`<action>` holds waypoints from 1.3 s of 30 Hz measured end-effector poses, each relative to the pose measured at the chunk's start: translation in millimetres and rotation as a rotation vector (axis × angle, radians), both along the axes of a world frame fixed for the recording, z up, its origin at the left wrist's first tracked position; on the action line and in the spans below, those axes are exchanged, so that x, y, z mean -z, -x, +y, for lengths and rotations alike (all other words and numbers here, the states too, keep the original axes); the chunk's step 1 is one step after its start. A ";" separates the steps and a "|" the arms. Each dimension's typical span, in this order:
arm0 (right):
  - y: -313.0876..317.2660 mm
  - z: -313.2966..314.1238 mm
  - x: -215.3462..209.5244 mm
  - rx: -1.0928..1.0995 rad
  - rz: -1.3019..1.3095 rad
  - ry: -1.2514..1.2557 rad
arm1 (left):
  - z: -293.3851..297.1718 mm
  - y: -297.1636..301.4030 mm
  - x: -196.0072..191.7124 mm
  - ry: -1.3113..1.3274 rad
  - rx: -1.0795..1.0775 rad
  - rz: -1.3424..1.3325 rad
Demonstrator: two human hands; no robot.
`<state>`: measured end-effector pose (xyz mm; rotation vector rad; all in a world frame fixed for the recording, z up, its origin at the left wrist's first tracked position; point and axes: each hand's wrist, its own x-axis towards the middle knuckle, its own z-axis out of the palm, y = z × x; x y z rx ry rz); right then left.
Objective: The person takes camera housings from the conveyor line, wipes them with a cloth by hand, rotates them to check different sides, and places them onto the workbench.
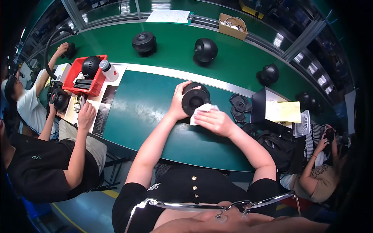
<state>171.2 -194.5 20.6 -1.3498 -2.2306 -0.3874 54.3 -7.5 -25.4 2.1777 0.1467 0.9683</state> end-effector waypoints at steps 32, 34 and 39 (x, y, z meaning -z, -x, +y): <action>50.8 -11.9 30.5 -0.241 1.868 0.170 | -29.7 31.2 -63.2 0.168 0.593 0.055; 48.7 -8.2 37.0 -0.253 2.188 0.075 | -44.5 23.1 -57.0 0.103 0.527 -0.028; 44.7 -14.7 49.0 -0.379 2.317 0.041 | -46.0 20.4 -50.3 0.027 0.475 -0.139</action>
